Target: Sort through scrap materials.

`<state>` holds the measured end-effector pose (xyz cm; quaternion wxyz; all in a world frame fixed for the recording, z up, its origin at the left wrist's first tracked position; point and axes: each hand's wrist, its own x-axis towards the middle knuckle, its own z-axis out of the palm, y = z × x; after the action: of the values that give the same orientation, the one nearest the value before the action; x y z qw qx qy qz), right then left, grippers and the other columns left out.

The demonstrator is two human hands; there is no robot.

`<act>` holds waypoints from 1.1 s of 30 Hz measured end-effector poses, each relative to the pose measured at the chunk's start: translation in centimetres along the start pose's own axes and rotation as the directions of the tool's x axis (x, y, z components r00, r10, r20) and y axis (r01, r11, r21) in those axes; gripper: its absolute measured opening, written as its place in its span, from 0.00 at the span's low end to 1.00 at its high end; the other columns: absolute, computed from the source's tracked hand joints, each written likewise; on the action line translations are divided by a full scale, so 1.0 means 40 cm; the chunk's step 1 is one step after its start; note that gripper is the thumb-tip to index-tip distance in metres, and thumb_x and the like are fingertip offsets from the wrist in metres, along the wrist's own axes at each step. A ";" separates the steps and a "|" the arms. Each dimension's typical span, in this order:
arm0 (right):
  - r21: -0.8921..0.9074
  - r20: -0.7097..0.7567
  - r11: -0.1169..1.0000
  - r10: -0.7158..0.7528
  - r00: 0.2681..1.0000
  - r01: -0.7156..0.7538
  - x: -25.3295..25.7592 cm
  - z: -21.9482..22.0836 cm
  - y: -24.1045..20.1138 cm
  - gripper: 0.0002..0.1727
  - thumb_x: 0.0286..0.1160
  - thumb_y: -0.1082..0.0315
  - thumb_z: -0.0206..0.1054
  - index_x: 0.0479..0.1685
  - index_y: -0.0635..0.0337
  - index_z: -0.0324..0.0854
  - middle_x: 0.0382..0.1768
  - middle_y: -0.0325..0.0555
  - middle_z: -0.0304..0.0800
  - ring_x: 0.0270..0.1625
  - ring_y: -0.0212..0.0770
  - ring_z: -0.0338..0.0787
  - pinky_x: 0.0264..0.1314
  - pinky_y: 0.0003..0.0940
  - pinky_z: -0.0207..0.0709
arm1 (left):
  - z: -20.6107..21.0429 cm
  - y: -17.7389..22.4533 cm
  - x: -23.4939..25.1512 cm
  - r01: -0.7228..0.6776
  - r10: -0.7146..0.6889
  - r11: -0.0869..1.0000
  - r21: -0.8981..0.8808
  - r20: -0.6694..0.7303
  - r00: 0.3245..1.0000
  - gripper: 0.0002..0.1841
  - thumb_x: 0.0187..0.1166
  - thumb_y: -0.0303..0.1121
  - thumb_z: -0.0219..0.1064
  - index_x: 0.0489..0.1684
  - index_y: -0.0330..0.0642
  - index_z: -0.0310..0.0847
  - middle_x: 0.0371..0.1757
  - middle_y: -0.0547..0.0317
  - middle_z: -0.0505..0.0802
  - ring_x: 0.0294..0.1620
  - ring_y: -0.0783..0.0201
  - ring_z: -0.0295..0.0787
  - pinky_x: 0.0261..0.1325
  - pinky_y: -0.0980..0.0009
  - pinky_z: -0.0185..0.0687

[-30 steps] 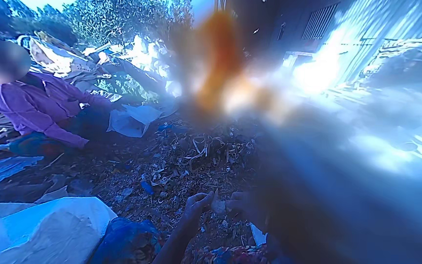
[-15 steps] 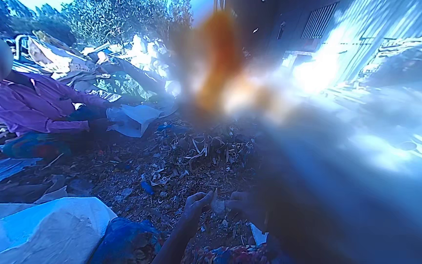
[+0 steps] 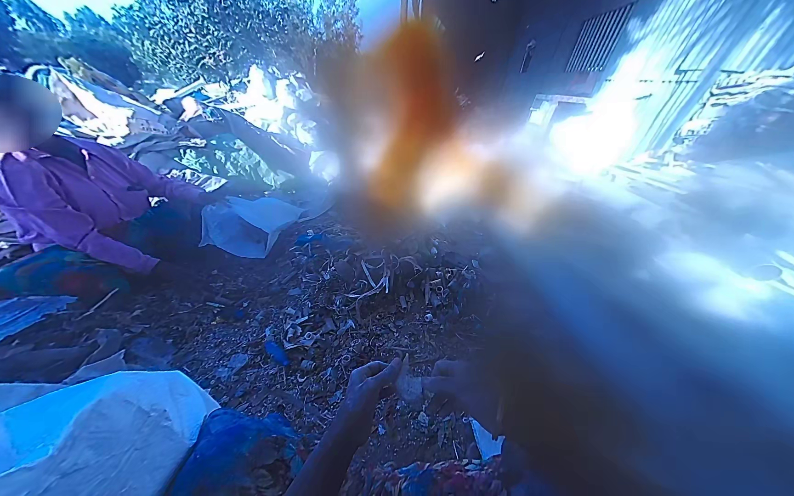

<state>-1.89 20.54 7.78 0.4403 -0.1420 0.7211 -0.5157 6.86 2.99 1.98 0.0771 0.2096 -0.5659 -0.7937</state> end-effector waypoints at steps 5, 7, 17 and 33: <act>-0.012 0.005 1.000 -0.003 1.000 0.003 0.001 0.000 0.001 0.09 0.89 0.65 0.60 0.43 0.61 0.73 0.35 0.42 0.84 0.33 0.33 0.88 0.40 0.27 0.83 | -0.001 0.000 0.001 0.002 -0.002 1.000 0.008 0.002 1.000 0.12 0.88 0.32 0.61 0.39 0.32 0.84 0.40 0.51 0.93 0.42 0.63 0.92 0.52 0.67 0.88; -0.018 0.008 1.000 -0.005 1.000 0.005 0.002 -0.001 0.002 0.09 0.89 0.65 0.60 0.43 0.61 0.72 0.35 0.42 0.84 0.33 0.33 0.88 0.40 0.27 0.83 | -0.001 -0.001 0.002 0.003 -0.003 1.000 0.010 0.000 1.000 0.12 0.88 0.32 0.61 0.39 0.32 0.83 0.39 0.51 0.92 0.41 0.63 0.91 0.51 0.67 0.88; -0.018 0.005 1.000 0.001 1.000 -0.001 -0.002 0.001 -0.003 0.09 0.89 0.66 0.60 0.43 0.61 0.71 0.33 0.42 0.84 0.31 0.33 0.88 0.40 0.27 0.83 | 0.004 0.007 -0.005 0.007 -0.007 1.000 0.015 0.001 1.000 0.12 0.88 0.32 0.61 0.39 0.32 0.84 0.38 0.53 0.93 0.40 0.64 0.92 0.49 0.68 0.88; -0.032 0.023 0.999 -0.008 1.000 0.009 0.004 0.003 -0.003 0.09 0.89 0.65 0.61 0.43 0.62 0.72 0.34 0.43 0.84 0.33 0.33 0.88 0.42 0.28 0.83 | 0.003 0.009 -0.008 -0.006 0.006 1.000 0.007 -0.031 0.999 0.11 0.88 0.31 0.61 0.38 0.32 0.83 0.37 0.53 0.93 0.39 0.64 0.92 0.48 0.68 0.88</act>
<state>-1.92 20.32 7.79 0.4438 -0.1582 0.7237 -0.5042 7.05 3.08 2.42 0.0876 0.2205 -0.5682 -0.7880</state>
